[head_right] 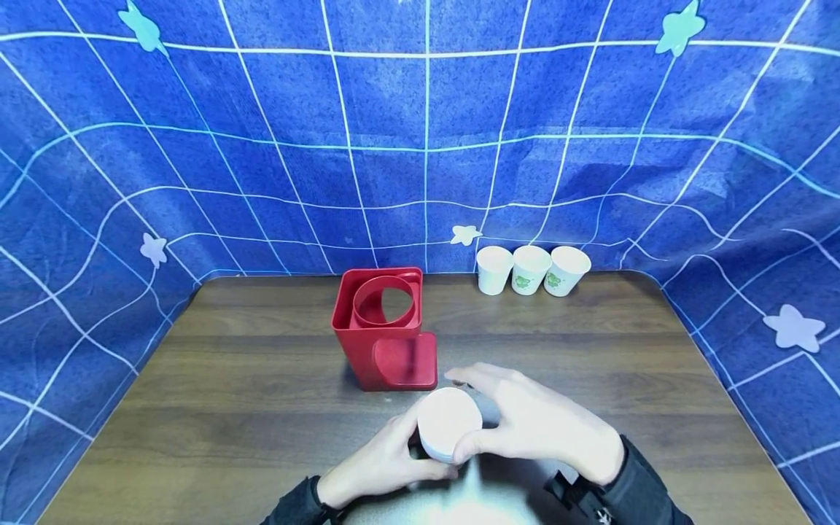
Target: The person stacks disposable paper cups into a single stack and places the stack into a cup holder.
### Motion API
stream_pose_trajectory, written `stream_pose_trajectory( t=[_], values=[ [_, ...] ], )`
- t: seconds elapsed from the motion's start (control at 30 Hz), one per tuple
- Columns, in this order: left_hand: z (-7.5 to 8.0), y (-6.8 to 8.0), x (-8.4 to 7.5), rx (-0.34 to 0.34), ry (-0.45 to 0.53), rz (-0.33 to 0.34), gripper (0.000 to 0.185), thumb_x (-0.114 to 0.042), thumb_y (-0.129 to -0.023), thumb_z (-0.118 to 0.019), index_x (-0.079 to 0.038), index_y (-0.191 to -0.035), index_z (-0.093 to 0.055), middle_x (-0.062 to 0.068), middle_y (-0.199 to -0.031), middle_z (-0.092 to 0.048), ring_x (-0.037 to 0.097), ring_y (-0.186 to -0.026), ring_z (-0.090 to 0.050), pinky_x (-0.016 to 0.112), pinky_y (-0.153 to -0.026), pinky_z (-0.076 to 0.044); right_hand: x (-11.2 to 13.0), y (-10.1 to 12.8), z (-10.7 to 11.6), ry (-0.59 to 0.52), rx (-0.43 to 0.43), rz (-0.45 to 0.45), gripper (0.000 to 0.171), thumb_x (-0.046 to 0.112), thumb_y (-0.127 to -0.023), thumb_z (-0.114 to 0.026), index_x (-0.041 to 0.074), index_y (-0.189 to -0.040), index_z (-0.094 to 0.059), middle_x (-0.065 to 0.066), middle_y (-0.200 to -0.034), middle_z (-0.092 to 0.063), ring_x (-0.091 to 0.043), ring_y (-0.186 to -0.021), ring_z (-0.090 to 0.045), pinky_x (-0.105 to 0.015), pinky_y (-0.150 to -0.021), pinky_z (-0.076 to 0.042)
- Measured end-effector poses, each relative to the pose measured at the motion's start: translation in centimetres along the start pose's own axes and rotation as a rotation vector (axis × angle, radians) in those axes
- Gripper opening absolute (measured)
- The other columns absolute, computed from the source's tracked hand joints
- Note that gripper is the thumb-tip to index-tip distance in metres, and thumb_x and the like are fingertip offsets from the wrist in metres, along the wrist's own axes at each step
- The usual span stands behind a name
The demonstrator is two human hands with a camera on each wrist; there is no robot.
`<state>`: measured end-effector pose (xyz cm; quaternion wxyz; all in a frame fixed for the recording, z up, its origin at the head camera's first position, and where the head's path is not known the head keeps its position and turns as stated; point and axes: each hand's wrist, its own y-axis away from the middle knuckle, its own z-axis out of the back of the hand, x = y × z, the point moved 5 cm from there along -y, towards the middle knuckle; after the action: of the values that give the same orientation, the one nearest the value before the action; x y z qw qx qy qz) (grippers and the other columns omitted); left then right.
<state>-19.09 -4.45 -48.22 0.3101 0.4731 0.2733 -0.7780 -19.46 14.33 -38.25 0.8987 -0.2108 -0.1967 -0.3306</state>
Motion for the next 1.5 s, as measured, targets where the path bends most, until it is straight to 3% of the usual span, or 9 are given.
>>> stream_pose_trajectory(
  t=[0.23,0.37,0.53,0.7,0.87,1.07,1.17,1.33,1.5],
  values=[
    [-0.1,0.0,-0.1,0.001,0.022,-0.021,0.079,-0.037,-0.086,-0.084,-0.031,-0.151,-0.039,-0.009,-0.137,-0.061,0.004,-0.12,-0.06,0.029,-0.108,-0.048,-1.4,-0.2,2.7,0.03,-0.11,-0.017,0.071,0.052,-0.086,-0.078,0.015,-0.144,-0.057,0.0,-0.136,-0.066,-0.017,-0.119,-0.064,-0.039,-0.094,-0.057],
    [-0.1,-0.1,0.0,0.005,0.035,0.001,0.08,-0.038,-0.086,-0.085,-0.032,-0.151,-0.039,-0.009,-0.137,-0.062,0.004,-0.121,-0.061,0.029,-0.108,-0.048,-2.0,-0.3,4.6,0.031,-0.198,0.0,0.069,0.035,-0.085,-0.084,0.014,-0.145,-0.056,-0.001,-0.139,-0.064,-0.013,-0.125,-0.061,-0.026,-0.1,-0.051],
    [-0.1,-0.1,0.1,0.004,0.027,0.016,0.08,-0.039,-0.085,-0.085,-0.033,-0.151,-0.039,-0.009,-0.136,-0.062,0.004,-0.121,-0.061,0.03,-0.108,-0.048,-3.0,-0.2,7.1,0.064,-0.312,-0.062,0.072,0.016,-0.08,-0.087,0.011,-0.145,-0.057,-0.005,-0.141,-0.063,-0.002,-0.13,-0.053,-0.01,-0.105,-0.038],
    [-0.1,-0.1,0.0,0.009,0.025,0.022,0.08,-0.039,-0.086,-0.085,-0.033,-0.151,-0.039,-0.009,-0.137,-0.062,0.004,-0.121,-0.061,0.03,-0.108,-0.048,-4.2,0.1,9.6,0.122,-0.419,-0.157,0.076,0.016,-0.079,-0.089,0.017,-0.147,-0.056,-0.007,-0.146,-0.06,0.007,-0.135,-0.043,-0.006,-0.107,-0.03],
    [-0.1,-0.1,0.0,0.014,0.037,0.028,0.08,-0.038,-0.086,-0.085,-0.032,-0.151,-0.039,-0.008,-0.138,-0.061,0.004,-0.122,-0.061,0.03,-0.108,-0.047,-6.3,0.4,11.6,0.14,-0.542,-0.264,0.076,0.021,-0.079,-0.09,0.021,-0.147,-0.057,-0.011,-0.146,-0.059,-0.004,-0.135,-0.047,-0.009,-0.109,-0.028],
    [0.0,-0.1,0.0,0.018,0.037,0.047,0.08,-0.041,-0.086,-0.084,-0.035,-0.151,-0.038,-0.011,-0.138,-0.061,0.004,-0.122,-0.06,0.03,-0.109,-0.047,-10.7,0.5,12.8,0.051,-0.643,-0.448,0.068,0.03,-0.088,-0.081,0.016,-0.149,-0.055,-0.015,-0.146,-0.057,-0.015,-0.124,-0.054,-0.007,-0.097,-0.033],
    [-0.1,0.0,0.1,0.019,0.048,0.047,0.079,-0.041,-0.086,-0.084,-0.035,-0.15,-0.039,-0.011,-0.138,-0.061,0.004,-0.121,-0.06,0.03,-0.108,-0.048,-13.0,0.5,13.0,0.018,-0.653,-0.518,0.068,0.035,-0.093,-0.076,0.013,-0.152,-0.05,-0.019,-0.149,-0.054,-0.032,-0.13,-0.054,-0.018,-0.106,-0.041],
    [-0.1,0.0,0.1,0.019,0.057,0.033,0.078,-0.039,-0.086,-0.084,-0.034,-0.15,-0.04,-0.009,-0.137,-0.061,0.004,-0.12,-0.061,0.028,-0.106,-0.049,-16.5,1.0,13.1,0.011,-0.662,-0.61,0.075,0.043,-0.095,-0.07,0.007,-0.155,-0.044,-0.024,-0.153,-0.049,-0.047,-0.137,-0.047,-0.061,-0.111,-0.039],
    [-0.1,0.0,0.2,0.014,0.056,0.022,0.078,-0.038,-0.086,-0.084,-0.034,-0.15,-0.04,-0.01,-0.137,-0.062,0.004,-0.12,-0.062,0.029,-0.106,-0.048,-19.2,1.5,13.0,0.049,-0.644,-0.675,0.087,0.05,-0.095,-0.068,0.001,-0.158,-0.035,-0.03,-0.155,-0.043,-0.051,-0.142,-0.041,-0.065,-0.114,-0.033]
  ],
)
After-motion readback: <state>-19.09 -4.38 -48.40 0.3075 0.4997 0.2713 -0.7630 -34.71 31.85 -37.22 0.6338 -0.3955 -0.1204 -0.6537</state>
